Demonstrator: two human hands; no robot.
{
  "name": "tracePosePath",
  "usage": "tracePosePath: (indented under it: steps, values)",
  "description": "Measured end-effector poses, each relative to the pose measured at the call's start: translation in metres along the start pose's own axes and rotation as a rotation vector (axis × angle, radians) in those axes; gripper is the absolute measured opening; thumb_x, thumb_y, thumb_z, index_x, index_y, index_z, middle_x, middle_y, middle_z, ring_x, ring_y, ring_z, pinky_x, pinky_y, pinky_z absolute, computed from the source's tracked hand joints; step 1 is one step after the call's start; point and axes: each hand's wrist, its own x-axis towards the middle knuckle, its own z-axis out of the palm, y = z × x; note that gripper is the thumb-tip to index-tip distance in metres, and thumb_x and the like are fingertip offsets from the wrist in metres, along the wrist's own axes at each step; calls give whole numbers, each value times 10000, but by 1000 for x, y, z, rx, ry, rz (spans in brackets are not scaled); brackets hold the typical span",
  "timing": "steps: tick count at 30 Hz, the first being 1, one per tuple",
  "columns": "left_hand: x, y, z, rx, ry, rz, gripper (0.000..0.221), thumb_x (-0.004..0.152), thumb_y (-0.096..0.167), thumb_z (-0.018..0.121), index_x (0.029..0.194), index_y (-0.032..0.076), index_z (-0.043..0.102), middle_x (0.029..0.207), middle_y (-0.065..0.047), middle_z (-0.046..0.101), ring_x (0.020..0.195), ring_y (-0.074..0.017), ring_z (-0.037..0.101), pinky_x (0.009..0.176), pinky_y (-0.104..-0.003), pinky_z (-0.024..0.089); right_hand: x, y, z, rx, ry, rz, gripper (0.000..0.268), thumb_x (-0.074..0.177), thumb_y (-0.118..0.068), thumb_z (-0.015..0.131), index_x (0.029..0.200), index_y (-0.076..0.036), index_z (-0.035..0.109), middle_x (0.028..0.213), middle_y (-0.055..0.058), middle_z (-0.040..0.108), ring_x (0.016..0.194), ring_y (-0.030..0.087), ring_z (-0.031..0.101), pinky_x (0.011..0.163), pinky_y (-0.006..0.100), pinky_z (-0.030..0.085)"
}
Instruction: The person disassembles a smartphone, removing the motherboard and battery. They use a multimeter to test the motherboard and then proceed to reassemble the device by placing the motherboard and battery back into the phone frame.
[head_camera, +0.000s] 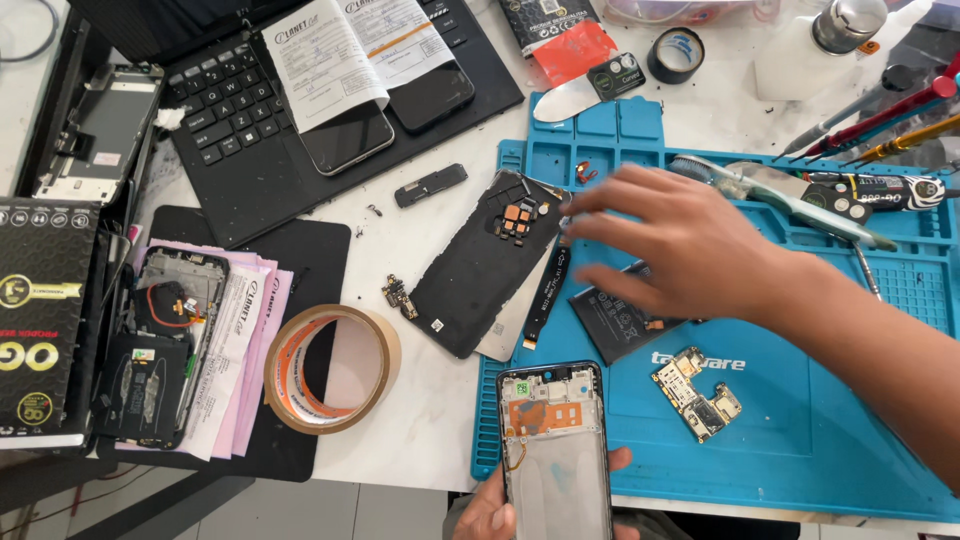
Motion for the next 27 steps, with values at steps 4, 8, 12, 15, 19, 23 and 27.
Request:
tracePosePath:
  steps: [4,8,12,15,19,23,27]
  values:
    - [1,-13,-2,420,-17,202,1025,894,162,628,1761,250,87,1634,-356,166,1447,-525,320,1077,-443,438,33,7,29,-59,-32,131,419,938,-354,719,1241,-70,670,1137,132,587,1025,319,540,769,457,538]
    - [10,-24,-8,529,-21,370,975,881,241,571,1726,307,89,1675,-298,115,1389,-601,307,981,-540,437,48,7,36,-23,-120,235,410,872,-355,767,1172,-83,700,1105,117,527,1021,329,510,720,472,524]
    - [24,-43,-6,806,-78,588,1024,783,124,534,1666,356,69,1699,-225,106,1352,-594,340,1118,-580,391,46,8,37,177,-49,292,194,795,-150,780,932,-123,644,995,56,547,887,273,490,729,409,450]
    - [22,-39,-12,944,-62,640,1031,769,145,559,1659,278,56,1707,-271,99,1333,-591,381,1127,-553,387,54,-1,12,395,-240,669,147,803,-199,812,886,-161,697,788,-18,691,674,149,574,651,318,472]
    - [-3,7,-10,-114,-27,-22,942,1076,682,671,1781,306,174,1631,-390,171,1244,-581,388,623,-392,445,31,-1,-21,531,-164,802,187,796,-189,847,868,-126,686,790,-27,711,684,92,567,639,248,455]
    - [2,2,-4,-153,5,25,962,1048,620,700,1772,282,165,1539,-339,320,1068,-522,437,603,-414,420,15,-6,-37,425,-474,1046,188,757,-165,862,919,-165,766,794,-39,820,679,79,683,658,242,556]
    - [10,-9,1,104,97,306,862,1026,487,581,1737,197,189,1644,-133,281,969,-495,512,478,-446,426,-7,-6,-19,267,-637,900,89,790,-287,810,866,-257,775,635,-65,693,613,136,558,647,288,441]
